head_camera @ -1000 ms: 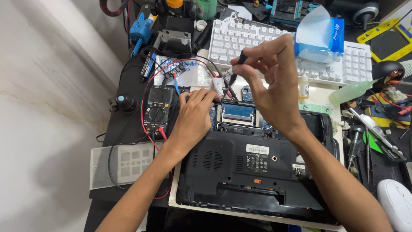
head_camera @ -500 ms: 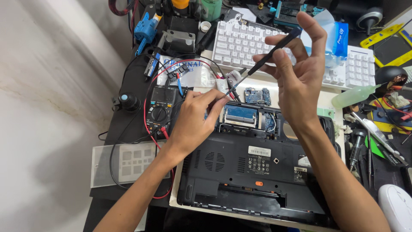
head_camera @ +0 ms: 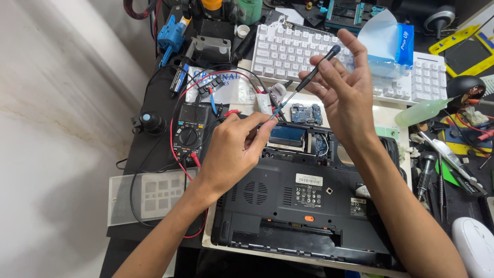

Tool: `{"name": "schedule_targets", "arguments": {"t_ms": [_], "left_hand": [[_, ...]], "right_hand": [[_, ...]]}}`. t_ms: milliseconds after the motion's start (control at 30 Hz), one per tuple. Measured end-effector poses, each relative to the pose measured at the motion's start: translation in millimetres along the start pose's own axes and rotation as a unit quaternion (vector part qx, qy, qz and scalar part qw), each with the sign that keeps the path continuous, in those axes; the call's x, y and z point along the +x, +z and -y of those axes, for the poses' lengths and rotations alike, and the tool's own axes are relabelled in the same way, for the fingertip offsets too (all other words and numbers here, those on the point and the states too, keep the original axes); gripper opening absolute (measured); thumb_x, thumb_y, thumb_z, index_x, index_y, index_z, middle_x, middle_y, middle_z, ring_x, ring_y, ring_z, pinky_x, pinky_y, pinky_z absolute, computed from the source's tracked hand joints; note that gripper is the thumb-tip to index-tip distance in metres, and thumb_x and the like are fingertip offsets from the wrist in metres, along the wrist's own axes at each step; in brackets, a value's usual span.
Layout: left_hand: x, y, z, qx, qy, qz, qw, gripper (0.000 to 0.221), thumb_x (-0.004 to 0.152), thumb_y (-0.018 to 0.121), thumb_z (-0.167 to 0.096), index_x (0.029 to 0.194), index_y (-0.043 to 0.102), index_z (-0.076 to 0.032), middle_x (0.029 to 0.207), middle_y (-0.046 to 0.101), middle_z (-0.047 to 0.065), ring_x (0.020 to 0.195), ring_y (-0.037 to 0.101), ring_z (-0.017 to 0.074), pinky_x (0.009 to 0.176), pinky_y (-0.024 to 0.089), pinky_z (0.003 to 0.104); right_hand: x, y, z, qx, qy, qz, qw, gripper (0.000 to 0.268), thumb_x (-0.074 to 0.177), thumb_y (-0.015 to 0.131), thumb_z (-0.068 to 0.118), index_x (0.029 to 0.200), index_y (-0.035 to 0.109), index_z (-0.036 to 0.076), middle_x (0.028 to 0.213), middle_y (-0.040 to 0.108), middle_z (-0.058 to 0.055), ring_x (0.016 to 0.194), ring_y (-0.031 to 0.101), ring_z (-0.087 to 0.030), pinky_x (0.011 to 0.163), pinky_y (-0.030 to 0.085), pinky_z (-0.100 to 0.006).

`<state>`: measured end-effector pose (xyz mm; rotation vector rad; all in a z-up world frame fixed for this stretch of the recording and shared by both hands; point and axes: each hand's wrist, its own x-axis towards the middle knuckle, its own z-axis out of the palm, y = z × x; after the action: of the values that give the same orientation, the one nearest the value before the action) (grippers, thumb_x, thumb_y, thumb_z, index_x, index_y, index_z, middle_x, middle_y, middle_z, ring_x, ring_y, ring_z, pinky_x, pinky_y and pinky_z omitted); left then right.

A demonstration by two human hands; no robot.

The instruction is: The person repairs a laptop by disassembling the internal casing and handling components with a screwdriver.

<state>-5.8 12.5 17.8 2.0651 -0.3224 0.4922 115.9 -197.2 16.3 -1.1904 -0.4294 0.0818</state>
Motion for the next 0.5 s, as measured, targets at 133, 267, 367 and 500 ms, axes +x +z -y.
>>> {"name": "schedule_targets", "arguments": {"t_ms": [133, 267, 367, 500], "left_hand": [[-1, -1, -1, 0.008, 0.02, -0.007, 1.0, 0.015, 0.099, 0.068, -0.016, 0.106, 0.075, -0.004, 0.068, 0.066, 0.01, 0.066, 0.054, 0.0236, 0.064, 0.046, 0.039], [-2, 0, 1, 0.022, 0.016, -0.001, 1.0, 0.015, 0.099, 0.067, -0.016, 0.102, 0.074, -0.003, 0.068, 0.066, 0.01, 0.065, 0.054, 0.0265, 0.064, 0.046, 0.04], [-2, -2, 5, 0.05, 0.028, -0.003, 0.998, 0.013, 0.1, 0.066, -0.014, 0.1, 0.073, -0.003, 0.073, 0.067, 0.011, 0.067, 0.055, 0.0308, 0.068, 0.046, 0.042], [4, -17, 14, 0.09, 0.083, -0.019, 0.992, 0.01, 0.103, 0.062, -0.011, 0.101, 0.069, -0.003, 0.092, 0.07, 0.012, 0.081, 0.062, 0.0336, 0.075, 0.045, 0.042]], "right_hand": [[-1, -3, -4, 0.017, 0.022, -0.001, 1.0, 0.075, 0.103, 0.069, 0.01, 0.16, 0.021, 0.007, 0.124, 0.058, -0.02, 0.109, 0.071, -0.028, 0.097, 0.064, -0.039], [0, -7, -6, 0.02, 0.038, 0.007, 0.999, 0.072, 0.101, 0.069, 0.01, 0.158, 0.026, 0.008, 0.122, 0.059, -0.018, 0.108, 0.071, -0.027, 0.097, 0.064, -0.04], [2, -15, 0, -0.019, 0.057, 0.017, 0.998, 0.062, 0.1, 0.07, 0.01, 0.153, 0.039, 0.006, 0.117, 0.064, -0.016, 0.105, 0.069, -0.021, 0.096, 0.064, -0.041], [6, -29, 30, -0.139, 0.078, 0.13, 0.979, 0.047, 0.095, 0.075, 0.009, 0.138, 0.056, 0.004, 0.098, 0.066, -0.013, 0.095, 0.07, -0.019, 0.094, 0.062, -0.041]]}}
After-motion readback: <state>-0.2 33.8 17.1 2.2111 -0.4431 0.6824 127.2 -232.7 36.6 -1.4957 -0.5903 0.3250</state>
